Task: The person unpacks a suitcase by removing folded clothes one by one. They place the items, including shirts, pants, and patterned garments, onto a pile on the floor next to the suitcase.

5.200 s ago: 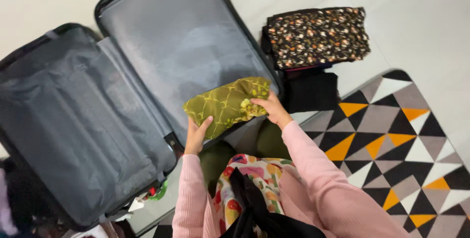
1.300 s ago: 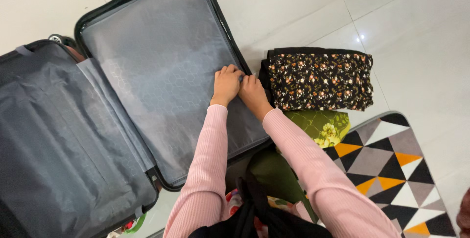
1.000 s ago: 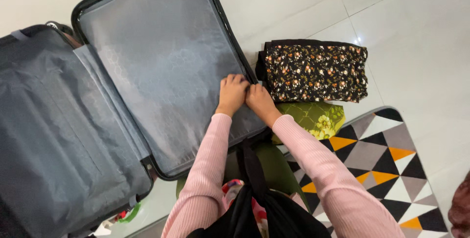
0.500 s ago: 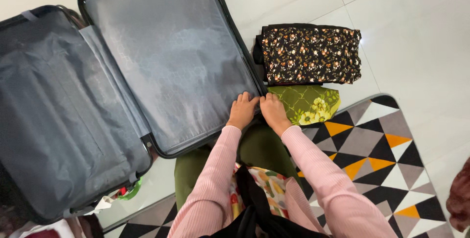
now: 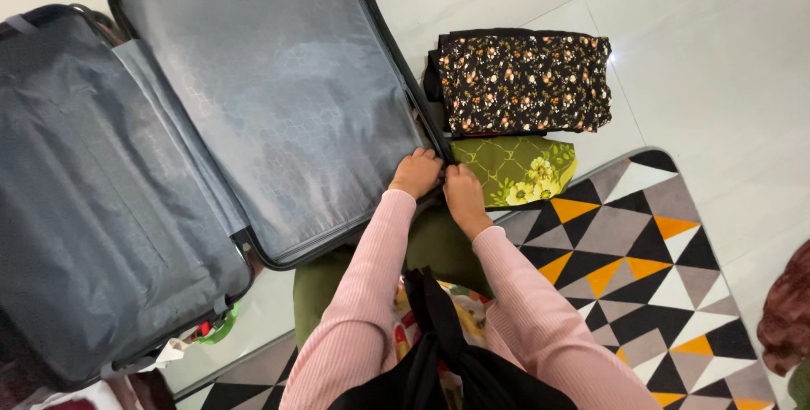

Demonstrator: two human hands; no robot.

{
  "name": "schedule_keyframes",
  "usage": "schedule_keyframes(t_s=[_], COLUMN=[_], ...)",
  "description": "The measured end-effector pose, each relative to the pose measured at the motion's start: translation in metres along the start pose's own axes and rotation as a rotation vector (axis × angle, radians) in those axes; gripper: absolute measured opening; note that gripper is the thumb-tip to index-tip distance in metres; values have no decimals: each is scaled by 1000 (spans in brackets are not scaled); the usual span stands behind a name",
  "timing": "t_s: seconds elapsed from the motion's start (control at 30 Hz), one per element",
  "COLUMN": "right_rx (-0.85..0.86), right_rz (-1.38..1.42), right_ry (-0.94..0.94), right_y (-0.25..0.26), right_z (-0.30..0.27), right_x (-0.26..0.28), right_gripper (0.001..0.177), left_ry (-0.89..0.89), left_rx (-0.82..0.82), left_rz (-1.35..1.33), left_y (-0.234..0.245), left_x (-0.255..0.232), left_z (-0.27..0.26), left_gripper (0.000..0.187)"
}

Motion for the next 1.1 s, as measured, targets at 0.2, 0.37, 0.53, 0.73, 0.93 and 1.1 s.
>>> schedule_keyframes(t_s=[0.2,0.37,0.53,0.73,0.93,1.1], right_rx=[19,5,-22,14,169,244], right_rz=[171,241,314,361,337,308], right_ry=[-68,-116,-133,-151,-55,24], right_y=[-2,-7,-20,-57,-97,-137], right_z=[-10,-18,-21,-25,-28,-38], right_x=[2,17,47,74,112,148], right_gripper=[17,14,14,12,23,20], left_ry=[41,-52,-51,140,101,382], left_rx=[90,-41,-274,-274,-444,-238], left_rz=[-252,-389,-549,-718,-704,-510], left_y=[-3,-2,30,78,133,117], left_x=[16,25,42,60,57,77], left_z=[0,-11,-35,-67,-106,-135], left_gripper=[20,17,17,17,48,68])
Point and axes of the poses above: each hand's wrist, its own z-axis towards the middle knuckle, its own y-axis out of the back of the hand, x = y × z, the point moved 10 cm from there along z, towards the middle knuckle, and after that the axes turned 6 degrees about y, right-handed, at the moved point
